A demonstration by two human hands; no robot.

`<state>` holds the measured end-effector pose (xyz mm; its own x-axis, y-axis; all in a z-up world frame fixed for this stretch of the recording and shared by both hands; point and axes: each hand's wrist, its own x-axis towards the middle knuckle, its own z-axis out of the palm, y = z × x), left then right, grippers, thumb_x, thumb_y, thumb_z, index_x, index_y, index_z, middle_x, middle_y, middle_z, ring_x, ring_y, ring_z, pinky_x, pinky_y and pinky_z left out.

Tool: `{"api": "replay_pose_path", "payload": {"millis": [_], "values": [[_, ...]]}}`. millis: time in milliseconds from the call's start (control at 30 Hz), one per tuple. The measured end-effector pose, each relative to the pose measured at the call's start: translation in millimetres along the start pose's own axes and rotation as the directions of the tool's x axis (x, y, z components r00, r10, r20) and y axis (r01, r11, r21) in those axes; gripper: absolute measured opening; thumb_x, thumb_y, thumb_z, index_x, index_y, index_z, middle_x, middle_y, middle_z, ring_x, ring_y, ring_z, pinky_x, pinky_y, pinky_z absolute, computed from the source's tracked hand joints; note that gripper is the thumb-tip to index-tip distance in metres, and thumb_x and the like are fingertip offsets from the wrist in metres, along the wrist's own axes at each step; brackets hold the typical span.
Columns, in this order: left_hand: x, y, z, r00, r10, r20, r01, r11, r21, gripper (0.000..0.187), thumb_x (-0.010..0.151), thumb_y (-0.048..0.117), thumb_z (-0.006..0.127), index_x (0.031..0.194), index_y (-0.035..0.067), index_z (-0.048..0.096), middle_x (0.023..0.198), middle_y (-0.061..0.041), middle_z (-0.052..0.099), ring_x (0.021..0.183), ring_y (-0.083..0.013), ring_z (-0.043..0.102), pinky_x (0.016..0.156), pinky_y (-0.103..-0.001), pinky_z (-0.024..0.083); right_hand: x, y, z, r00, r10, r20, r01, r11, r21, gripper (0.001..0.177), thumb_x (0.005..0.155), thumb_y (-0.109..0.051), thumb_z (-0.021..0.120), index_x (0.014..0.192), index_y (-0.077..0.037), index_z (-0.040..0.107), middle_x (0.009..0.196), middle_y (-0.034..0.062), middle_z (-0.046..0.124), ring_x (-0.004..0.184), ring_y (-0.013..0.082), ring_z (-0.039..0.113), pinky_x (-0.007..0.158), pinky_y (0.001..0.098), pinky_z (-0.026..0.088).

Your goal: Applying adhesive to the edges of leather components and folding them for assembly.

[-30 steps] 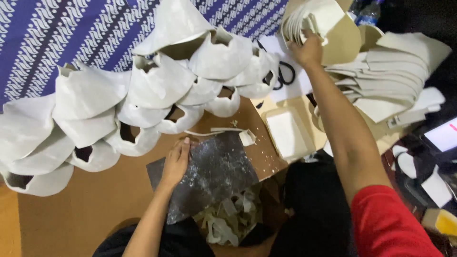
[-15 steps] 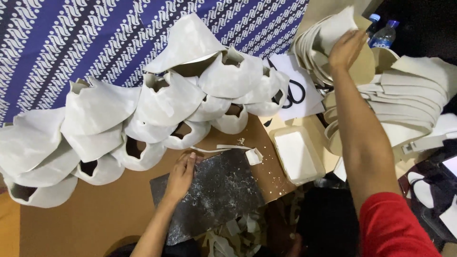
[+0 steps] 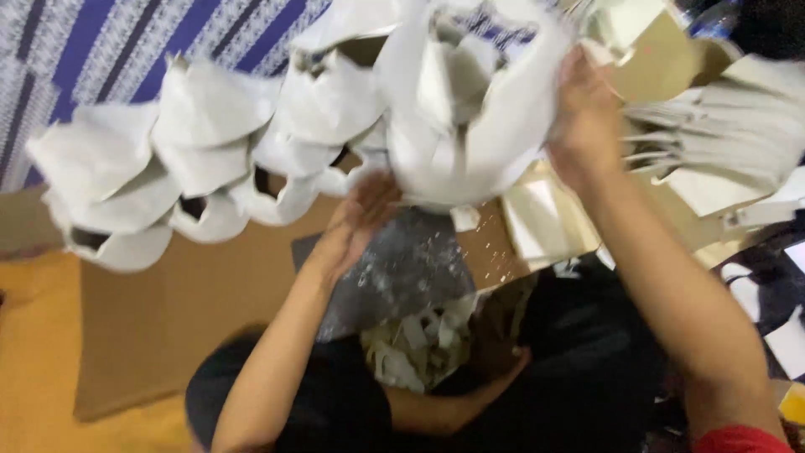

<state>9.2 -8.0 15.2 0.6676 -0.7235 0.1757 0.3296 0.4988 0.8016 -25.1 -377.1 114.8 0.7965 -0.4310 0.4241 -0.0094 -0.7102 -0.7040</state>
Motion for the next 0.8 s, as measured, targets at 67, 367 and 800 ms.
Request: {"api": "replay_pose_path", "payload": {"millis": [67, 367, 800], "values": [[-13.2, 17.9, 34.3, 1.0, 0.011, 0.015, -0.01, 0.996, -0.087, 0.107, 0.087, 0.075, 0.052, 0.16, 0.005, 0.019, 0.165, -0.022, 0.022, 0.151, -0.0409, 0.026, 0.124, -0.058, 0.02, -69.9, -43.7, 37.2, 0.957, 0.24, 0.163, -0.289, 0.83, 0.477, 0.034, 0.106, -0.028, 0.055, 0.132, -0.006, 0.056, 0.122, 0.0084, 0.066, 0.112, 0.0192, 0.063, 0.096, 0.0294, 0.047], [-41.4, 12.4, 37.5, 0.894, -0.277, -0.353, 0.126, 0.91, -0.395, 0.04, 0.087, 0.018, 0.074, 0.122, 0.002, 0.069, 0.115, -0.018, 0.074, 0.103, -0.0281, 0.074, 0.104, -0.052, 0.05, -168.1, -69.1, 72.8, 0.882, 0.337, 0.329, -0.466, 0.719, 0.515, 0.035, 0.103, -0.014, 0.063, 0.135, -0.002, 0.057, 0.107, 0.0153, 0.068, 0.098, 0.0264, 0.069, 0.088, 0.0392, 0.057], [-43.6, 26.4, 100.1, 0.89, -0.33, -0.315, 0.184, 0.891, -0.414, 0.036, 0.093, 0.024, 0.071, 0.118, -0.001, 0.067, 0.111, -0.018, 0.075, 0.097, -0.0264, 0.075, 0.094, -0.049, 0.057, -178.1, -92.5, 60.3, 0.839, 0.404, 0.365, -0.513, 0.81, 0.284, 0.017, 0.085, -0.023, 0.088, 0.097, -0.016, 0.08, 0.081, 0.0028, 0.073, 0.069, 0.0094, 0.068, 0.064, 0.0242, 0.057]]}}
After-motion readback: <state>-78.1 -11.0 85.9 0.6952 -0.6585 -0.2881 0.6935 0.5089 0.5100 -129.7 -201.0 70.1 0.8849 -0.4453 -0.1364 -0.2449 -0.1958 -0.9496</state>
